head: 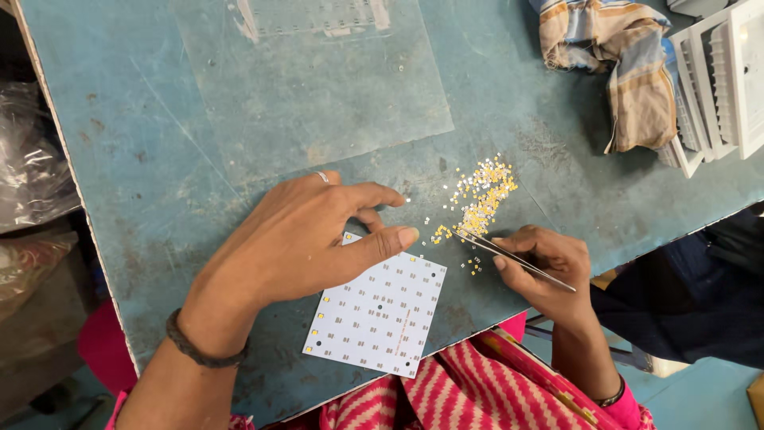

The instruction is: The person uses tweezers to pick up small yellow and white LED components from a table and place them onto a white circuit board. The person repeatedly picks up components and places them into designated spots on the board.

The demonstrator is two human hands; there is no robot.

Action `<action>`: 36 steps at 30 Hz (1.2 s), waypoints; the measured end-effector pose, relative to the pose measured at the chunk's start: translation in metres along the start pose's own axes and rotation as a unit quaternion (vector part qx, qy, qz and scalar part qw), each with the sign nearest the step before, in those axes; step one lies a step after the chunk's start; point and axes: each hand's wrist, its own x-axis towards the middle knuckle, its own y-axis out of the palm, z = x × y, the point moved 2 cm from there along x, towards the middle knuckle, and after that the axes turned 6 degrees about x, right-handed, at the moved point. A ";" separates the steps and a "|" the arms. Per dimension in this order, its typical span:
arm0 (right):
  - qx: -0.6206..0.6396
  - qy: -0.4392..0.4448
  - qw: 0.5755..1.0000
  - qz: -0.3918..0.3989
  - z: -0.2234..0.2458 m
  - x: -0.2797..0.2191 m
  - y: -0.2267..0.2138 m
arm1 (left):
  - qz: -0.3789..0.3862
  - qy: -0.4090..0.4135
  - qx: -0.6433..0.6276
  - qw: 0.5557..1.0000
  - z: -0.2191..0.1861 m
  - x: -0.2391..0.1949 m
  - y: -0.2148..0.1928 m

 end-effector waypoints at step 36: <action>0.002 -0.002 1.000 -0.002 0.008 0.008 0.000 | 0.094 -0.066 0.004 0.993 0.034 -0.003 0.012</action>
